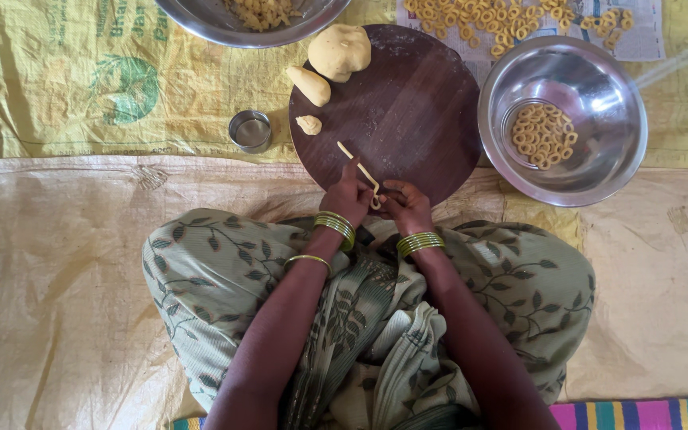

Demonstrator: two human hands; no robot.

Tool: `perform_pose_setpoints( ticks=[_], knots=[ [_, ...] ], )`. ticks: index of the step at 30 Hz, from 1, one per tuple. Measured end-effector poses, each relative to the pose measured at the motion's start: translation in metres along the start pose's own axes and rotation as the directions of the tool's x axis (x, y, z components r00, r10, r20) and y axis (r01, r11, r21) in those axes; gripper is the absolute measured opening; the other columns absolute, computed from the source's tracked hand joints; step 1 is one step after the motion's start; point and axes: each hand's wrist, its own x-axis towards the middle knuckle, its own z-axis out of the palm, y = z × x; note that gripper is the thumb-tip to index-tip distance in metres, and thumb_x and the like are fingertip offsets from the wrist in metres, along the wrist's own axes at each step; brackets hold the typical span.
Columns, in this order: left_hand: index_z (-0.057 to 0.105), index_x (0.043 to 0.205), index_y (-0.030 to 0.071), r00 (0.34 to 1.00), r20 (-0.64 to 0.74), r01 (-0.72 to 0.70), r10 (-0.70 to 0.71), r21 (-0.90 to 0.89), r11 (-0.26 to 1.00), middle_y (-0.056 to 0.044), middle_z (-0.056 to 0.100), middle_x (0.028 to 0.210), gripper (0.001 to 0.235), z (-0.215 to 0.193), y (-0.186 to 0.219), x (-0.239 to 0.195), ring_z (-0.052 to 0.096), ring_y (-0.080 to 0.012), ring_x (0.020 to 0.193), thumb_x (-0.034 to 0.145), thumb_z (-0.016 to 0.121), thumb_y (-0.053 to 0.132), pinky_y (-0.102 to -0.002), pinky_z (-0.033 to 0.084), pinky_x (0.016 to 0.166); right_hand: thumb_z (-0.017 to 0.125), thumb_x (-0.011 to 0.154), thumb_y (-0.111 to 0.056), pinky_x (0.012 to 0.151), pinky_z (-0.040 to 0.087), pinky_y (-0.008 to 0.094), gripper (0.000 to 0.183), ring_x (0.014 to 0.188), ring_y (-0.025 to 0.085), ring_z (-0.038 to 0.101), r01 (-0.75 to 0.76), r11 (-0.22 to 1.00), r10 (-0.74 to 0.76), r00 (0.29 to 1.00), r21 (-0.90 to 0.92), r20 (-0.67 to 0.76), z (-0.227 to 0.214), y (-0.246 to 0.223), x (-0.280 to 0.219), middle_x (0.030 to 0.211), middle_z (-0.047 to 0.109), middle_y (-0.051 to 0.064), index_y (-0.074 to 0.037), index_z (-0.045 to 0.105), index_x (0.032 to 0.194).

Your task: The person rolls small pieces of dough into thin strips on a wooden board, then joins the ends to form small rings. The rings are placed into a metal bowl. Additional dough pieces and finished rings are visible nearby.

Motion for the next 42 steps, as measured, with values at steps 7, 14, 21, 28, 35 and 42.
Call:
perform_pose_setpoints(
  ticks=[7, 14, 21, 28, 35, 42],
  knots=[
    [0.034, 0.155, 0.012, 0.999, 0.002, 0.054, -0.054, 0.009, 0.998, -0.004, 0.079, 0.092, 0.082, 0.001, -0.004, 0.003, 0.076, -0.0262, 0.087, 0.084, 0.076, 0.016, -0.041, 0.059, 0.079, 0.072, 0.09, -0.001, 0.069, 0.06, 0.029, 0.043, 0.085, 0.017, 0.073, 0.043, 0.999, -0.044, 0.998, 0.025, 0.047, 0.0, -0.008, -0.005, 0.1, 0.077, 0.015, 0.001, 0.061, 0.132],
    [0.036, 0.154, 0.015, 1.0, 0.0, 0.019, -0.019, 0.041, 0.999, -0.003, 0.08, 0.093, 0.08, -0.001, -0.003, 0.002, 0.076, -0.0276, 0.089, 0.085, 0.076, 0.016, -0.044, 0.058, 0.081, 0.07, 0.091, -0.002, 0.072, 0.064, 0.029, 0.043, 0.086, 0.018, 0.076, 0.009, 0.998, -0.007, 0.999, -0.057, 0.043, 0.002, -0.012, -0.008, 0.098, 0.077, 0.015, 0.002, 0.058, 0.133],
    [0.031, 0.156, 0.019, 0.987, 0.098, -0.152, 0.13, 0.269, 0.951, -0.007, 0.077, 0.093, 0.076, 0.001, -0.002, 0.0, 0.073, -0.0362, 0.086, 0.09, 0.067, 0.016, -0.052, 0.057, 0.077, 0.07, 0.092, 0.001, 0.073, 0.063, 0.031, 0.045, 0.087, 0.021, 0.075, 0.057, 0.998, -0.054, 0.995, -0.032, 0.088, -0.001, 0.0, -0.001, 0.098, 0.076, 0.017, 0.005, 0.055, 0.134],
    [0.03, 0.156, 0.019, 0.974, 0.1, -0.223, 0.201, 0.319, 0.921, -0.007, 0.078, 0.088, 0.083, -0.002, -0.001, -0.002, 0.073, -0.0361, 0.084, 0.086, 0.074, 0.023, -0.052, 0.057, 0.075, 0.069, 0.093, -0.002, 0.074, 0.064, 0.032, 0.043, 0.088, 0.021, 0.076, 0.046, 0.997, -0.043, 0.997, -0.066, 0.059, -0.002, 0.008, 0.003, 0.1, 0.077, 0.019, 0.003, 0.056, 0.134],
    [0.028, 0.158, 0.015, 0.893, 0.003, -0.371, 0.451, 0.572, 0.732, -0.01, 0.074, 0.08, 0.095, -0.003, -0.006, 0.0, 0.072, -0.0298, 0.071, 0.078, 0.077, 0.022, -0.045, 0.055, 0.073, 0.068, 0.093, 0.001, 0.082, 0.064, 0.034, 0.023, 0.095, 0.02, 0.077, 0.384, 0.793, -0.441, 0.897, -0.473, -0.01, -0.01, -0.02, -0.011, 0.114, 0.076, 0.012, -0.005, 0.073, 0.115],
    [0.034, 0.16, 0.009, 0.791, -0.096, -0.401, 0.605, 0.665, 0.63, -0.007, 0.073, 0.073, 0.077, -0.002, -0.011, 0.001, 0.069, -0.0238, 0.062, 0.093, 0.07, 0.021, -0.039, 0.052, 0.065, 0.079, 0.079, -0.007, 0.098, 0.053, 0.044, 0.036, 0.114, 0.033, 0.064, 0.707, 0.373, -0.682, 0.648, -0.601, 0.339, 0.012, -0.057, -0.021, 0.117, 0.073, 0.01, -0.005, 0.072, 0.113]
  ],
)
